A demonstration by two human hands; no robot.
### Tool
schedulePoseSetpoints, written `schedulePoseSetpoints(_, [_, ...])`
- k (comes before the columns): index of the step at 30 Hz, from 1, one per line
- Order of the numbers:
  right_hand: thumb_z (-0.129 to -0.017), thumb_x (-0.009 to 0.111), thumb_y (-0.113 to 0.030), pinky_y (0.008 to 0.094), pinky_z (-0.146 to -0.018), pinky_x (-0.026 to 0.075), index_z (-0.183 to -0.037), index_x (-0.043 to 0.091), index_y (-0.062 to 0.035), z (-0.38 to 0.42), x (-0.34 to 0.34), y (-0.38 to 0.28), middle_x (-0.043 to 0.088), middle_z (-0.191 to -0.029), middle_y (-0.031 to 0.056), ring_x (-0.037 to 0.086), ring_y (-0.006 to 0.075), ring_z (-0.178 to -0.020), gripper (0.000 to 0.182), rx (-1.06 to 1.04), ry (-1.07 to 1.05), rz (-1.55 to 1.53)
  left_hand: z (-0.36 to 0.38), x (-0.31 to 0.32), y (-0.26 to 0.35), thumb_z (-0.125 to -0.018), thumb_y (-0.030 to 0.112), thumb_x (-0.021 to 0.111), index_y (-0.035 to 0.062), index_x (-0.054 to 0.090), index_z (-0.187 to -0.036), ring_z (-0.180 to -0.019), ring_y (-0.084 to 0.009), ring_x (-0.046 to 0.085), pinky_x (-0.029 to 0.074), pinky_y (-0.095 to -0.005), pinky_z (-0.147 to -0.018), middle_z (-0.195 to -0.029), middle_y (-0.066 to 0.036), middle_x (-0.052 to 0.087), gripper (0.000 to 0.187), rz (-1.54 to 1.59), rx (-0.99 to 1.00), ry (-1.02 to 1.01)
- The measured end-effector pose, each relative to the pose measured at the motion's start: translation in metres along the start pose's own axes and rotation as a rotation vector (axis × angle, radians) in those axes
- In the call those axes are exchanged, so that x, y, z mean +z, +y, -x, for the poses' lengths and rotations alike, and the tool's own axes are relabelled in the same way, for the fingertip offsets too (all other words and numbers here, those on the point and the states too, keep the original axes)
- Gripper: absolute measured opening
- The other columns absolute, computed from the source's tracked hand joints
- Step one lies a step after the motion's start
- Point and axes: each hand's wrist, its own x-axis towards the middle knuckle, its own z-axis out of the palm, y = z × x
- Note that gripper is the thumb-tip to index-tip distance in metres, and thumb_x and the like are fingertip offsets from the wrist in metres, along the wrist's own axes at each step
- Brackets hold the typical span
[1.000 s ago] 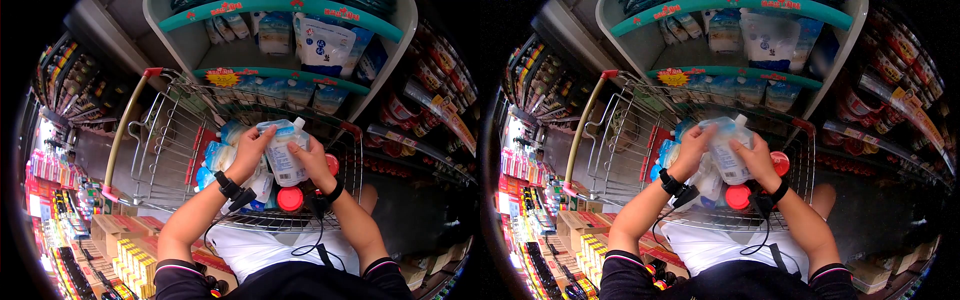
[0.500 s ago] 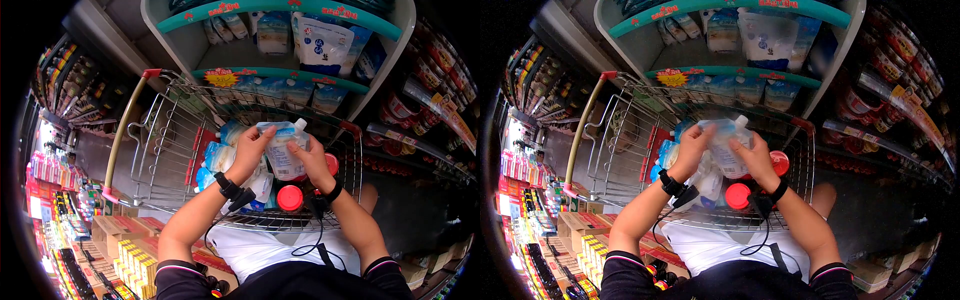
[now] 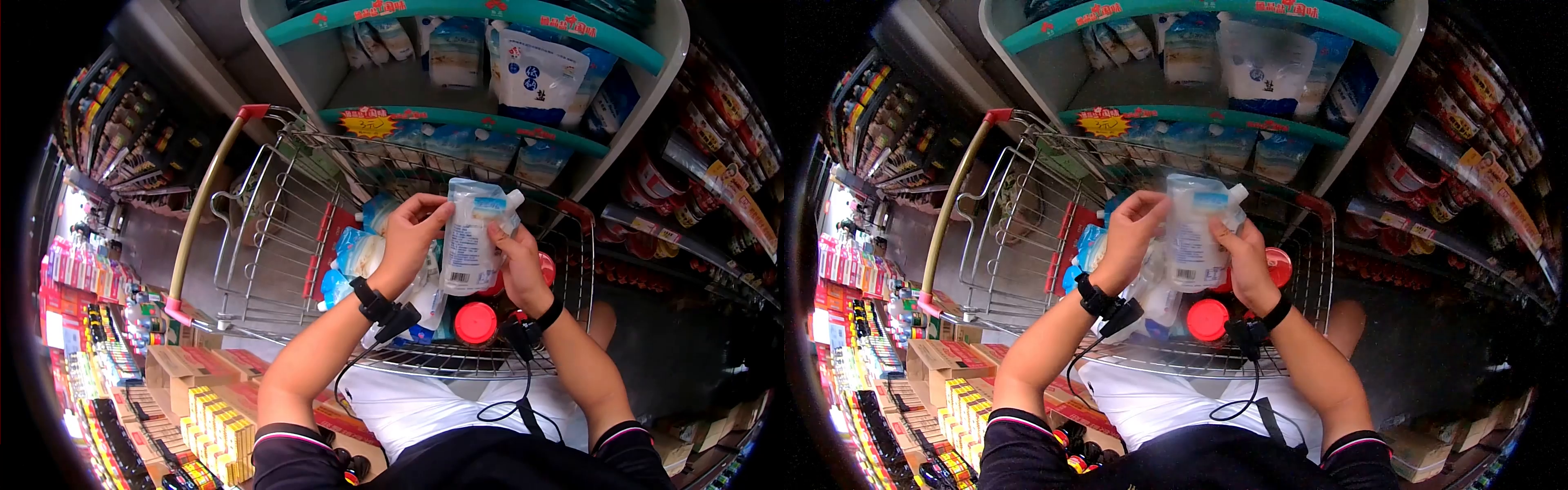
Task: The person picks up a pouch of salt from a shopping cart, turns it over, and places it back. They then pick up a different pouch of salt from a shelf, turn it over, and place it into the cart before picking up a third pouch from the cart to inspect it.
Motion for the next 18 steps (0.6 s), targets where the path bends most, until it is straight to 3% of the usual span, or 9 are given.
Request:
schedulePoseSetpoints(14, [-0.097,0.062,-0.022,0.0284,-0.091,0.048,-0.122,0.06,-0.0017,0.002,0.0,-0.002,0.067,-0.116,0.0057,0.062,0.014,-0.104,0.032,0.035,0.008,-0.03,-0.002,0.0,-0.006,-0.094,0.021,0.067,0.0079,0.065,-0.108,-0.088,-0.0046,0.058,0.046,-0.0222,-0.071,-0.099,0.004,0.065,0.019,-0.047,-0.012,-0.021])
schedulePoseSetpoints(18, [-0.097,0.062,-0.023,0.0272,-0.088,0.049,-0.117,0.062,-0.0002,0.0,-0.006,0.001,0.068,-0.112,0.0062,0.063,0.0138,-0.1,0.03,0.159,0.008,-0.069,-0.006,-0.002,-0.013,-0.096,0.026,0.065,0.0061,0.064,-0.109,-0.085,-0.0059,0.06,0.049,-0.022,-0.067,-0.097,0.002,0.065,0.024,-0.09,-0.038,-0.001])
